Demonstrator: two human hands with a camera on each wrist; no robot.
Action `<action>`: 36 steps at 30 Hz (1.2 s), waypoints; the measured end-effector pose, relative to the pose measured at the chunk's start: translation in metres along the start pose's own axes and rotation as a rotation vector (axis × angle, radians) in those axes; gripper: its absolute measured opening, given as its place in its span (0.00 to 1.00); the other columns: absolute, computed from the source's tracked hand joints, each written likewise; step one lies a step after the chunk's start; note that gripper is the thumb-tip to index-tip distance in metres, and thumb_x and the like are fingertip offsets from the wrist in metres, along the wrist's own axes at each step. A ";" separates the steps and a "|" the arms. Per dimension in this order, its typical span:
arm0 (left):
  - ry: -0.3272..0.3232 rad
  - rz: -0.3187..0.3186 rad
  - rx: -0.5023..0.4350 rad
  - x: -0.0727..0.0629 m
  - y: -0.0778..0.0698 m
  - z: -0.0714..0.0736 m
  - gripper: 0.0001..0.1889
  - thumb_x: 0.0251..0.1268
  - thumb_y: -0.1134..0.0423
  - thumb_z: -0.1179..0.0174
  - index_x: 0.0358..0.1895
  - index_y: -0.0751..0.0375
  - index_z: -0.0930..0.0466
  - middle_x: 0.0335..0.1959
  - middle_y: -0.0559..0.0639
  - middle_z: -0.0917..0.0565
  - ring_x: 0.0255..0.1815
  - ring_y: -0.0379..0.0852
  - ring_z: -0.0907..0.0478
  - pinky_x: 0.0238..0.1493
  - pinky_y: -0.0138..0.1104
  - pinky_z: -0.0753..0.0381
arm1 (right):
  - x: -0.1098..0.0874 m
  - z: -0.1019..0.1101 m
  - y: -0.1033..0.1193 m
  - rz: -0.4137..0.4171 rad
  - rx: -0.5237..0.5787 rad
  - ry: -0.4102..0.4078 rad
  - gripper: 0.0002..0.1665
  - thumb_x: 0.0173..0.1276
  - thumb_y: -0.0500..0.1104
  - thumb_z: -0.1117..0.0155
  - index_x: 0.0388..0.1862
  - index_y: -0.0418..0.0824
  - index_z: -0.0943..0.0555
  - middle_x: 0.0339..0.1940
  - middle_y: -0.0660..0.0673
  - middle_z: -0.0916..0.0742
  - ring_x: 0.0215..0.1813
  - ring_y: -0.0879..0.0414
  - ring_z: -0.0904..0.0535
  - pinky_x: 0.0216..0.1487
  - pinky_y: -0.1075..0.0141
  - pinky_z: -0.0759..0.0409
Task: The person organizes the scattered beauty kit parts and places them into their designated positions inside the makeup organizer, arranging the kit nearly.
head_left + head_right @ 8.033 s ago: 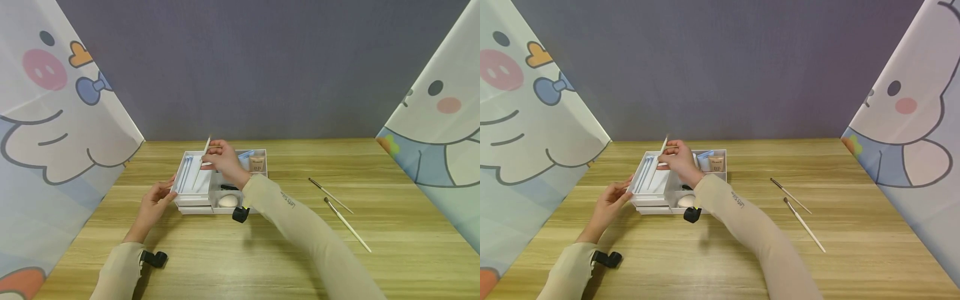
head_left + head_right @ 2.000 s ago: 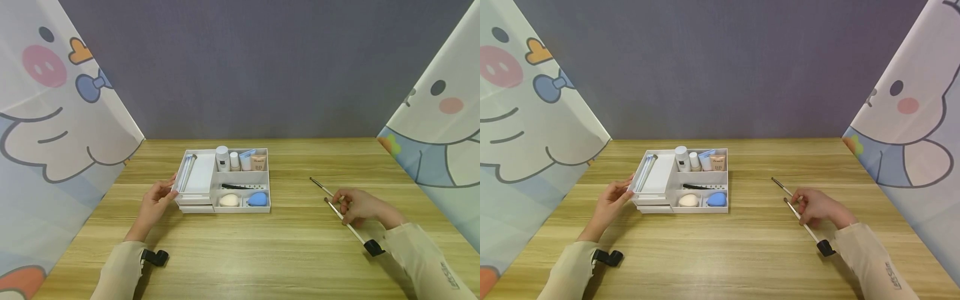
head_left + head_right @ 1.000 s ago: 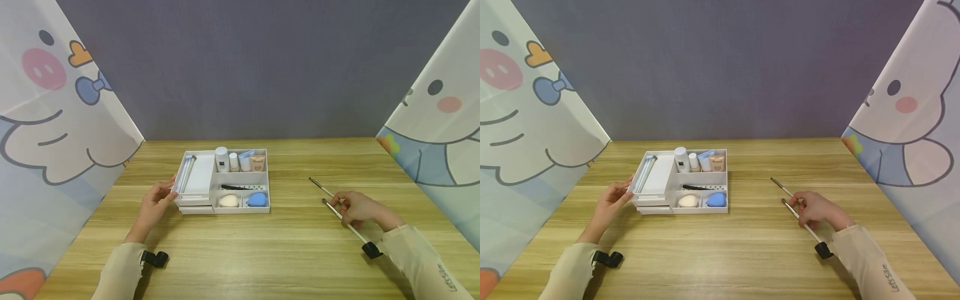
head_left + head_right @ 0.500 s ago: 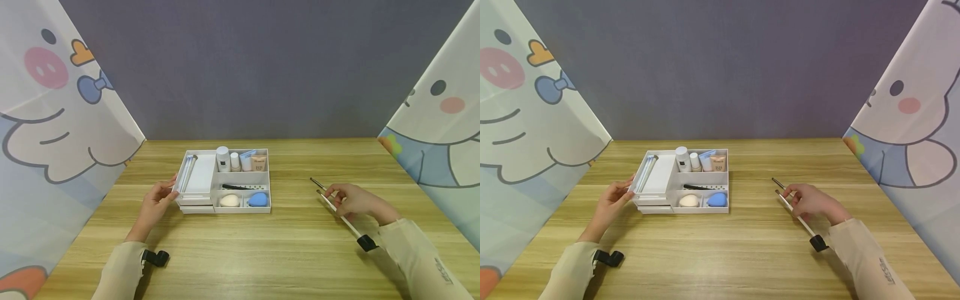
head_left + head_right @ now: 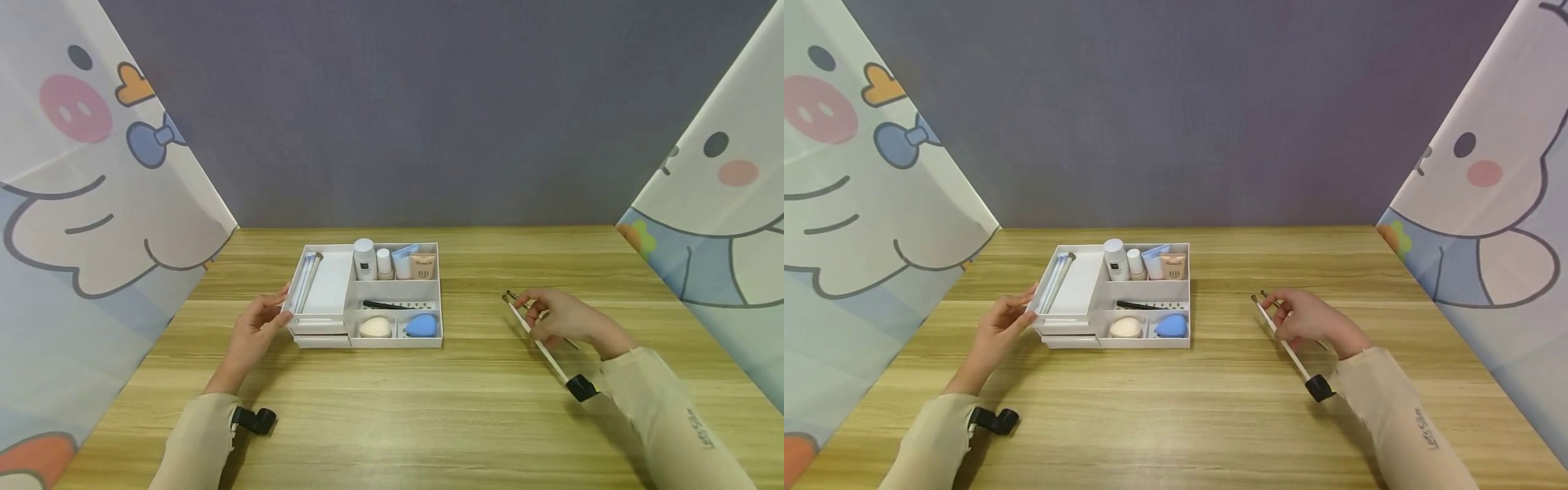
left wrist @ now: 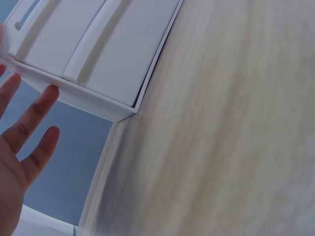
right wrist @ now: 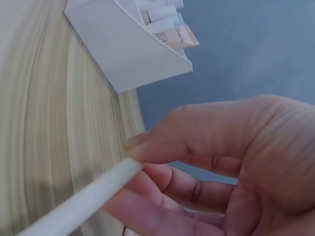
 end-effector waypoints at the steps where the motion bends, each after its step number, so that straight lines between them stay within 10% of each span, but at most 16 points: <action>1: 0.000 -0.002 -0.002 0.000 0.000 0.000 0.13 0.64 0.81 0.40 0.51 0.77 0.25 0.64 0.34 0.25 0.42 0.32 0.19 0.42 0.21 0.22 | 0.001 0.000 0.001 -0.003 0.003 -0.005 0.35 0.51 0.25 0.38 0.62 0.26 0.32 0.31 0.42 0.23 0.26 0.54 0.25 0.26 0.57 0.18; 18: 0.007 -0.008 -0.007 0.001 -0.001 0.001 0.13 0.65 0.80 0.41 0.52 0.78 0.26 0.64 0.32 0.26 0.42 0.32 0.19 0.43 0.21 0.23 | 0.022 -0.016 0.020 0.075 0.086 -0.090 0.36 0.56 0.26 0.35 0.65 0.25 0.33 0.37 0.38 0.21 0.31 0.49 0.20 0.30 0.54 0.15; 36: 0.003 -0.012 -0.013 0.000 0.000 0.000 0.15 0.62 0.85 0.42 0.51 0.78 0.26 0.63 0.32 0.25 0.41 0.30 0.19 0.41 0.21 0.23 | 0.046 -0.038 0.026 0.190 0.428 -0.169 0.38 0.58 0.22 0.38 0.67 0.21 0.40 0.37 0.42 0.20 0.33 0.54 0.17 0.37 0.49 0.14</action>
Point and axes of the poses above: each hand's wrist, its own x-axis towards the middle knuckle, its own z-axis out of the back of the hand, y = z × x, the point moved 1 cm from there along x, towards the middle knuckle
